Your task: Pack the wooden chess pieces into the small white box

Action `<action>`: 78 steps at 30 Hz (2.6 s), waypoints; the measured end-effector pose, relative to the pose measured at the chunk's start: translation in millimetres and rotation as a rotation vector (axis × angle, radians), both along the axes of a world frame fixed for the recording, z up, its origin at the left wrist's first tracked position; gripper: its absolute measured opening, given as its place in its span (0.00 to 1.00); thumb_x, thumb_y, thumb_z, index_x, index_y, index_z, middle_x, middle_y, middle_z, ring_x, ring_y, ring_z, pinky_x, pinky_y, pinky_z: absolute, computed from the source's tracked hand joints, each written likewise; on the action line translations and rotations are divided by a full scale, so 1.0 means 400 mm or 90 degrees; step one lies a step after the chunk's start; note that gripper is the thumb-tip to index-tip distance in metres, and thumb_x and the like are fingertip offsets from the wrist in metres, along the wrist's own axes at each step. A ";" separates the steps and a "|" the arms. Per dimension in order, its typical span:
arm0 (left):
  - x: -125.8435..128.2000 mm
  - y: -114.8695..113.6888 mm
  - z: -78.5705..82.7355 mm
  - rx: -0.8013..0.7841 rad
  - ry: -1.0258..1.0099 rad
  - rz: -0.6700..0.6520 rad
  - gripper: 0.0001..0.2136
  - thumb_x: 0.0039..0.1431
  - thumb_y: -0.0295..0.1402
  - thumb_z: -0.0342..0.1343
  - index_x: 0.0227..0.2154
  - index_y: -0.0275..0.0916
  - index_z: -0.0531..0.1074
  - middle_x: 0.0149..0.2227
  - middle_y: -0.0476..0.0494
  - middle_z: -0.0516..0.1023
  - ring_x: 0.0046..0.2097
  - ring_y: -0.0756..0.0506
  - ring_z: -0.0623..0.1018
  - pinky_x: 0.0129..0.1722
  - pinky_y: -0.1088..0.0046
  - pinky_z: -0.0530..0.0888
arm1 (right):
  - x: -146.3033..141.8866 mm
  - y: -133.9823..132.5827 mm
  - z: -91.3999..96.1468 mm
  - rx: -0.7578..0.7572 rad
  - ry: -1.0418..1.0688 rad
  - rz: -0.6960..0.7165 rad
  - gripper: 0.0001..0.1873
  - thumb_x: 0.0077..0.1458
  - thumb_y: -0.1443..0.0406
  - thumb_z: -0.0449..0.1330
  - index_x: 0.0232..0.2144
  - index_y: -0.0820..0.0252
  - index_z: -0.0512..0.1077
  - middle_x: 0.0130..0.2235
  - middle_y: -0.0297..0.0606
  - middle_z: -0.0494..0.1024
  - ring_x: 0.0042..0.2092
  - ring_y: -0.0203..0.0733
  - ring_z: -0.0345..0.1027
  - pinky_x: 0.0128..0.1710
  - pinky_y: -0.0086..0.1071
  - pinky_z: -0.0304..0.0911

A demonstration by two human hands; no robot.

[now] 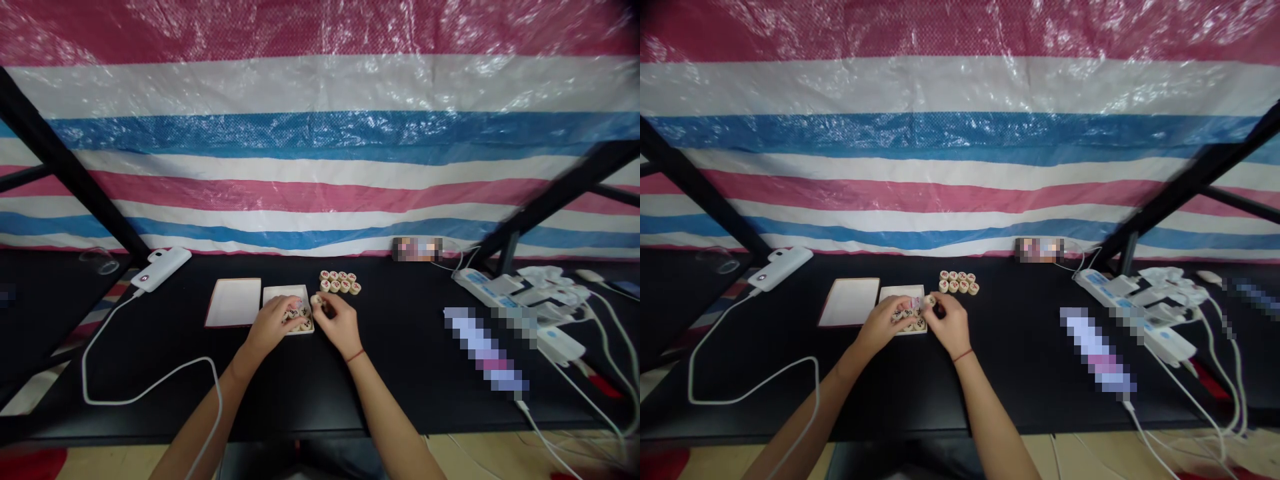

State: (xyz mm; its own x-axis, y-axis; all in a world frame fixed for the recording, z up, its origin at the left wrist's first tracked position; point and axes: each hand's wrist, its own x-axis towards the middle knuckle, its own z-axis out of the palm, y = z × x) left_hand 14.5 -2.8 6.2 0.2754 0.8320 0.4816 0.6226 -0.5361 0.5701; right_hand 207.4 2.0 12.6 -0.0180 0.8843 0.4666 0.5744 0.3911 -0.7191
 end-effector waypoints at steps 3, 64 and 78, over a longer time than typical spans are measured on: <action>-0.022 0.007 0.003 -0.010 -0.022 0.033 0.14 0.59 0.39 0.57 0.46 0.42 0.70 0.34 0.48 0.75 0.37 0.46 0.76 0.42 0.68 0.74 | 0.048 0.026 -0.013 -0.016 -0.050 -0.098 0.13 0.53 0.60 0.56 0.36 0.61 0.75 0.31 0.38 0.77 0.29 0.38 0.65 0.34 0.31 0.64; 0.005 -0.016 0.056 -0.163 -0.215 0.088 0.09 0.58 0.40 0.53 0.33 0.41 0.72 0.31 0.49 0.77 0.33 0.49 0.75 0.37 0.74 0.72 | -0.030 -0.013 -0.003 0.142 -0.066 0.020 0.12 0.56 0.62 0.57 0.42 0.56 0.74 0.39 0.41 0.77 0.42 0.46 0.69 0.45 0.41 0.64; -0.024 0.020 0.004 -0.108 -0.289 0.091 0.12 0.57 0.34 0.55 0.44 0.41 0.73 0.45 0.43 0.72 0.38 0.50 0.77 0.40 0.74 0.77 | 0.110 0.038 -0.068 -0.011 -0.135 -0.186 0.14 0.52 0.59 0.57 0.35 0.63 0.76 0.37 0.47 0.77 0.40 0.48 0.67 0.45 0.43 0.61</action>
State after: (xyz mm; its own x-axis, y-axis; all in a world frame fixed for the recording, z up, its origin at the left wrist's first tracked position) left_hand 4.8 5.1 7.6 -0.0521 0.9230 0.3812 0.3523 -0.3402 0.8719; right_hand 251.3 17.2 -14.5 0.1421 0.8738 0.4651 0.7978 0.1771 -0.5763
